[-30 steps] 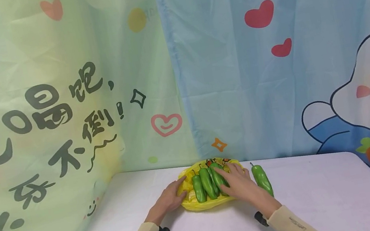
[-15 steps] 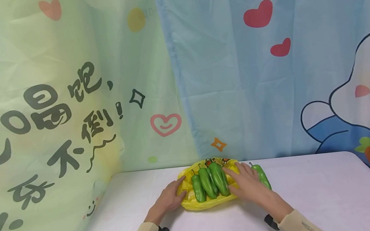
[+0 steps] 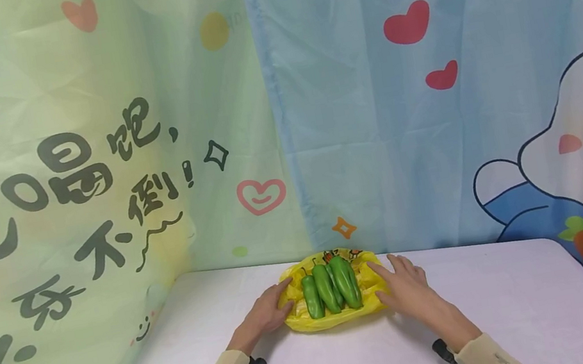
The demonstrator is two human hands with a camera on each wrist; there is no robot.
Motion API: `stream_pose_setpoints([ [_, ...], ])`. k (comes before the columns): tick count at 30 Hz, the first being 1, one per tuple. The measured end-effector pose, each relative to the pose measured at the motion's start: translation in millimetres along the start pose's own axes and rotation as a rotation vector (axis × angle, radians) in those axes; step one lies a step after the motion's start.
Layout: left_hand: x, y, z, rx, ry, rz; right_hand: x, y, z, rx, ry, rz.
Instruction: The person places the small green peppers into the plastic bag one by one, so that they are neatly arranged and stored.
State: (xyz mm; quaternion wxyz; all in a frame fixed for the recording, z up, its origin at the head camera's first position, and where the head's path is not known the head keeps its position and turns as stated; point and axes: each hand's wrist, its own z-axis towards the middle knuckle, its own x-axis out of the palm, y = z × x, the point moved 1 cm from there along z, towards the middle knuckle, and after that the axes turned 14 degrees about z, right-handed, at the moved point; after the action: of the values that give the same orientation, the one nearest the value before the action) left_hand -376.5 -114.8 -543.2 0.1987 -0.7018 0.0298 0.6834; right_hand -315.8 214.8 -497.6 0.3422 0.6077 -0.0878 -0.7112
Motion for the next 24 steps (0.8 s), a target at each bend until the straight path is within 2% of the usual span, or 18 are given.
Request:
stream_pose_setpoints([
  [24,5.5,2.2,2.4,-0.005,-0.009,-0.005,-12.9,-25.7,-8.1,0.112,0.027,-0.008],
])
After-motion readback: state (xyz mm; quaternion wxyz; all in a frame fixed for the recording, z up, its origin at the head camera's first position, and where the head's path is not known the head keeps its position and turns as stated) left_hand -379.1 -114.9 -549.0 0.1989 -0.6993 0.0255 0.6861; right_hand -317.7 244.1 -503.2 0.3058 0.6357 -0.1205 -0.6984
